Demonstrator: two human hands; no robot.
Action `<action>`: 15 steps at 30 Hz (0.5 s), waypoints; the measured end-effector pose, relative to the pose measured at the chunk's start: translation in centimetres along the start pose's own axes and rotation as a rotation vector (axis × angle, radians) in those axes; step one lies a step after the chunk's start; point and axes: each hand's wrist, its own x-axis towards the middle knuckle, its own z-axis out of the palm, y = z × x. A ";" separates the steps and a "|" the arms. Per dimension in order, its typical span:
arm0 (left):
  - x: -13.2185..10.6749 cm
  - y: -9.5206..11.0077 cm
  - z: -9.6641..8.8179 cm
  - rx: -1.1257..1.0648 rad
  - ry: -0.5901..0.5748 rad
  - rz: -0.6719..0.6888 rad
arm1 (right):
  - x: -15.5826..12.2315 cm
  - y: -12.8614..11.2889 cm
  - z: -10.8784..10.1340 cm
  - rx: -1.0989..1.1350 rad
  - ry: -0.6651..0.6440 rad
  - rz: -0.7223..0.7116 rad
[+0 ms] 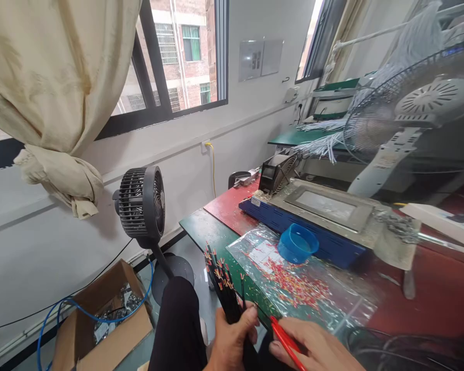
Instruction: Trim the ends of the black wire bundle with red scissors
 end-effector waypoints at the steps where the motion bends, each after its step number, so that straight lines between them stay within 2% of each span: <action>1: 0.0 0.1 0.0 0.008 -0.002 -0.002 | 0.0 -0.1 -0.1 -0.012 0.003 0.006; 9: 0.0 0.3 0.3 0.005 0.022 -0.023 | -0.1 -0.2 -0.5 -0.082 0.050 0.050; 15: 0.4 0.2 0.6 0.012 0.019 -0.006 | -0.3 0.7 -0.7 -0.097 0.081 0.006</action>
